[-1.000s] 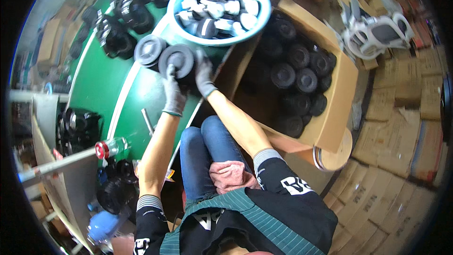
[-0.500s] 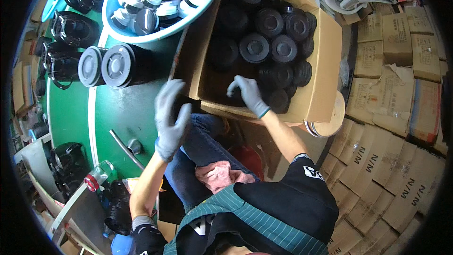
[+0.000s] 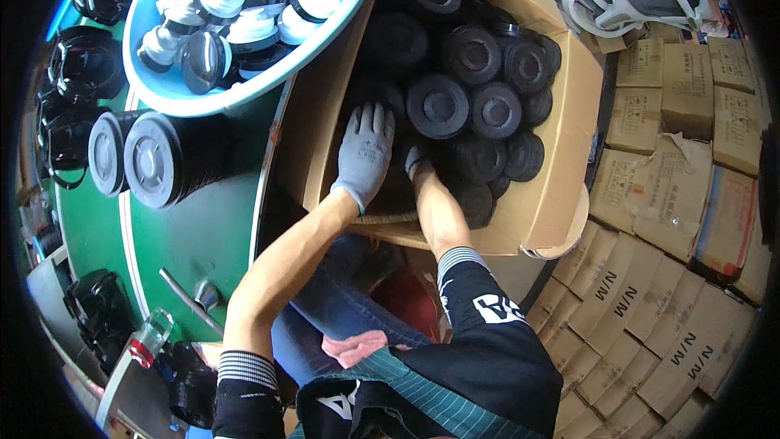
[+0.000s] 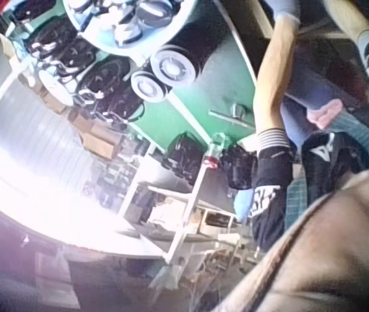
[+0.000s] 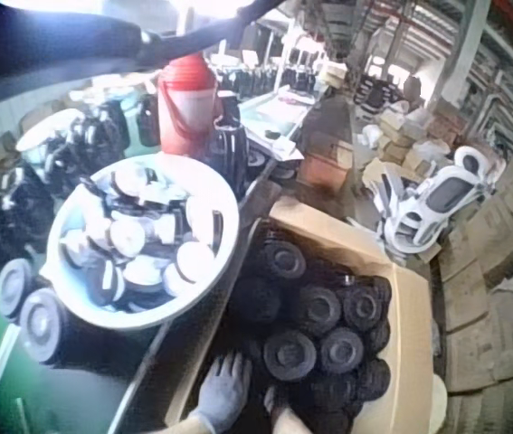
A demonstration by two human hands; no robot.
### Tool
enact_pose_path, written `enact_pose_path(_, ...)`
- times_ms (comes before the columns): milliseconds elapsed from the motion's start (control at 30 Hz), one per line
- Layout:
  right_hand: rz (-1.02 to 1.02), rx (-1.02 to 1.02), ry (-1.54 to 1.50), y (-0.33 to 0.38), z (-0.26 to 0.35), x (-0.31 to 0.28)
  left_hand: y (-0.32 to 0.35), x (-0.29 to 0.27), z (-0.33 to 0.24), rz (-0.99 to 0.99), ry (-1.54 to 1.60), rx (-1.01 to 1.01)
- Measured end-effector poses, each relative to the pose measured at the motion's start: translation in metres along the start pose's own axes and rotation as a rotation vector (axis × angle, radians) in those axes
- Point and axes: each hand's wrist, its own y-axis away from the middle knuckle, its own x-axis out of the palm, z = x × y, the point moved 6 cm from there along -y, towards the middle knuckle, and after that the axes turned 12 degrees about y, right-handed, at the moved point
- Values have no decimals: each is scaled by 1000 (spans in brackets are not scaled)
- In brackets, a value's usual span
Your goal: The person assembles black cylindrical containers by inserting metal rods into their bases and attaching black circular lids. The person handles the containers and lids one at a time, repeatedly inserting the rod and securing the lid before placing the assembled unit on the table.
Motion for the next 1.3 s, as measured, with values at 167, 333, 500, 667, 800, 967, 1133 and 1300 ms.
enact_pose_path(167,27,-82,-106,-26,32,48,-20,-12,4,-75,-50,56)
enact_pose_path(333,15,-127,-111,-29,38,57,-22,-5,14,-100,140,9)
enact_pose_path(500,-2,-145,-110,-25,31,53,-19,-2,12,-158,117,33)
enact_pose_path(667,-21,-149,-111,-21,27,46,-18,-3,8,-115,63,25)
enact_pose_path(800,-43,-162,-115,-19,28,33,-21,-2,11,16,93,-11)
enact_pose_path(967,-78,-211,-107,0,29,-3,-29,-28,-17,-109,264,128)
enact_pose_path(1133,-115,-238,-106,13,30,-37,-58,4,-41,-41,254,194)
enact_pose_path(1300,-189,-252,-129,15,23,-71,-79,18,-35,-123,326,197)
